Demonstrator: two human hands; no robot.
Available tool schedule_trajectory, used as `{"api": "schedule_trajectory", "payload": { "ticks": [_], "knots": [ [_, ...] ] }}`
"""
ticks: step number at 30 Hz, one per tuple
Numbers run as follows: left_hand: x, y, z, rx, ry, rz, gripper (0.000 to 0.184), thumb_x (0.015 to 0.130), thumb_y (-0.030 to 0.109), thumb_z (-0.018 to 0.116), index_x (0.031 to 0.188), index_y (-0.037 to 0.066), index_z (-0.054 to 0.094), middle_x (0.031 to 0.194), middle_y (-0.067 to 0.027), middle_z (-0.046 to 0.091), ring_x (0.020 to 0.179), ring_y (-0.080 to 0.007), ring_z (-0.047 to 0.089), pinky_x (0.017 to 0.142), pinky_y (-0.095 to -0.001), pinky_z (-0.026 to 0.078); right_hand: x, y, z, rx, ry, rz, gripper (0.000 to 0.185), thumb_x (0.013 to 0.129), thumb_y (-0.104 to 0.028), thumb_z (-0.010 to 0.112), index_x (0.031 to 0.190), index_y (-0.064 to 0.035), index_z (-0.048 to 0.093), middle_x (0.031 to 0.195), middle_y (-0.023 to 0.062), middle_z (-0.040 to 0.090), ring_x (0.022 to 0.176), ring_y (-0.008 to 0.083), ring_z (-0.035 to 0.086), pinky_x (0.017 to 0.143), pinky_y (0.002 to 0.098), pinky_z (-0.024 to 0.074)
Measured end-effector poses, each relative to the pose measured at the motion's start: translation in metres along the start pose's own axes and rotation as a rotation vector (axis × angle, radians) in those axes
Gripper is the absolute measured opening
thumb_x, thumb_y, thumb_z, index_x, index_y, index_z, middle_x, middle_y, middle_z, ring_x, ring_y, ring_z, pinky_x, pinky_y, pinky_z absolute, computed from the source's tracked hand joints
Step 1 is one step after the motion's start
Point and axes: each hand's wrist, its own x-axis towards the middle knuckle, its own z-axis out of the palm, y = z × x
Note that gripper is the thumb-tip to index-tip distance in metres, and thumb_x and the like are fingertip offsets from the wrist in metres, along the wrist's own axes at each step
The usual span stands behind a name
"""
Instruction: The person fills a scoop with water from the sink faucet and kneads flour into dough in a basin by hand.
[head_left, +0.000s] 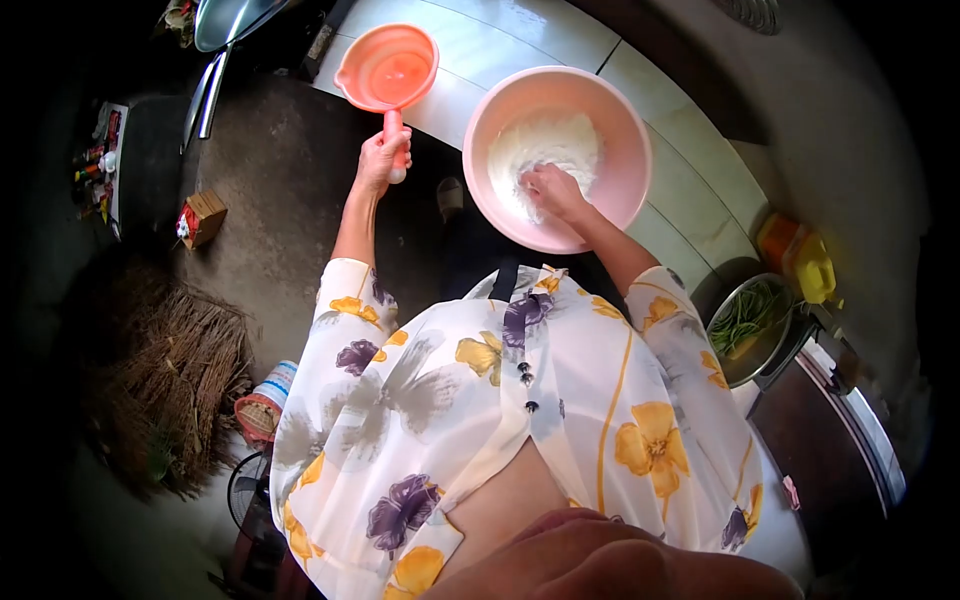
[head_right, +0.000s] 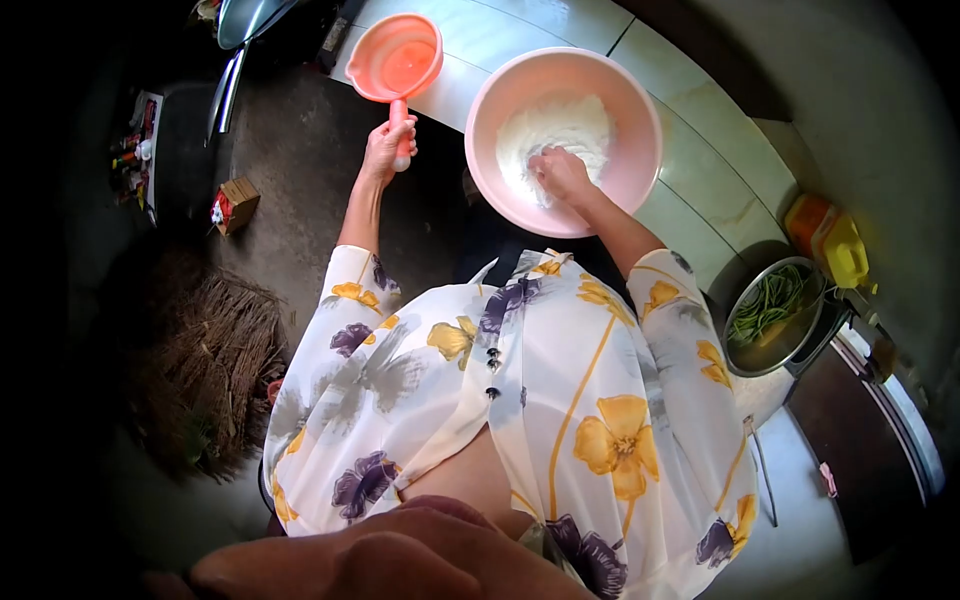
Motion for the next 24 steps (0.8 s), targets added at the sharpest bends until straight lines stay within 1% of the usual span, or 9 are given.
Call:
{"api": "schedule_trajectory", "payload": {
  "ticks": [5,8,12,14,15,18,20,22,24],
  "knots": [
    [0.013,-0.017,0.0,0.028,-0.016,-0.026,0.026,0.089,0.025,0.076,0.098,0.002,0.065,0.077,-0.0017,0.059,0.061,-0.0106,0.058,0.056,-0.0268,0.052,0.003,0.012,-0.015,-0.135,-0.057,0.146,0.02,0.08,-0.011,0.068,0.098,-0.0174,0.073,0.106,0.0088,0.066,0.106,0.031,0.063,0.084,0.0477,0.0545],
    [0.016,-0.024,-0.003,0.071,-0.028,-0.028,0.034,0.088,0.032,0.078,0.102,0.003,0.064,0.08,-0.0017,0.06,0.062,-0.0098,0.058,0.057,-0.0262,0.052,0.034,-0.005,-0.009,0.073,0.4,-0.074,0.016,0.079,-0.012,0.068,0.093,-0.0176,0.074,0.106,0.0078,0.066,0.106,0.0316,0.061,0.085,0.0493,0.0529],
    [0.018,-0.025,-0.01,0.168,-0.007,-0.151,0.051,0.087,0.043,0.078,0.11,0.0,0.063,0.089,-0.0077,0.065,0.071,-0.0173,0.063,0.066,-0.0332,0.056,0.004,-0.008,0.0,-0.09,-0.062,-0.15,0.014,0.08,-0.013,0.067,0.091,-0.0177,0.074,0.107,0.0063,0.066,0.108,0.0313,0.06,0.084,0.0472,0.0524],
    [0.044,-0.059,-0.036,0.902,0.442,0.282,0.065,0.087,0.052,0.075,0.119,-0.003,0.059,0.101,-0.0153,0.067,0.084,-0.028,0.066,0.079,-0.0417,0.055,-0.027,0.013,-0.015,-0.092,-0.071,0.0,0.014,0.08,-0.015,0.066,0.091,-0.0166,0.074,0.103,0.008,0.066,0.106,0.0332,0.061,0.084,0.047,0.0528],
    [0.012,-0.034,-0.012,1.041,0.632,0.495,0.065,0.09,0.049,0.072,0.124,-0.005,0.058,0.108,-0.0205,0.066,0.093,-0.0344,0.064,0.086,-0.0464,0.052,-0.035,0.019,-0.019,-0.1,-0.074,-0.004,0.014,0.08,-0.015,0.066,0.091,-0.0166,0.074,0.103,0.008,0.066,0.106,0.0332,0.061,0.084,0.047,0.0528],
    [-0.057,0.008,0.07,0.685,0.458,0.608,0.05,0.09,0.03,0.076,0.124,-0.003,0.058,0.11,-0.0203,0.064,0.091,-0.0322,0.064,0.085,-0.0458,0.052,-0.058,0.013,-0.014,-0.006,-0.332,0.212,0.014,0.082,-0.014,0.064,0.092,-0.0149,0.074,0.099,0.0113,0.065,0.102,0.0359,0.062,0.084,0.0478,0.053],
    [-0.059,-0.025,0.103,0.59,0.292,0.407,0.047,0.089,0.026,0.076,0.122,-0.003,0.058,0.105,-0.02,0.064,0.09,-0.0346,0.065,0.084,-0.0462,0.052,-0.039,-0.009,-0.006,0.133,-0.161,-0.066,0.016,0.084,-0.013,0.061,0.094,-0.0119,0.074,0.099,0.0144,0.065,0.1,0.0379,0.062,0.087,0.0481,0.0525],
    [-0.051,-0.065,0.123,0.7,0.276,0.539,0.039,0.091,0.021,0.073,0.118,-0.003,0.057,0.102,-0.0227,0.063,0.09,-0.0411,0.065,0.083,-0.0483,0.051,-0.017,-0.01,-0.016,0.202,-0.136,-0.039,0.019,0.086,-0.011,0.059,0.099,-0.0113,0.073,0.1,0.016,0.064,0.101,0.0379,0.062,0.089,0.0477,0.0523],
    [-0.045,-0.086,0.13,0.702,0.282,0.45,0.03,0.091,0.015,0.069,0.111,-0.002,0.055,0.103,-0.0267,0.063,0.094,-0.0471,0.063,0.084,-0.0506,0.05,0.006,0.008,-0.014,0.158,0.243,0.065,0.023,0.085,-0.011,0.06,0.104,-0.0133,0.072,0.106,0.0158,0.064,0.103,0.0379,0.062,0.088,0.0477,0.0528]
  ]
}}
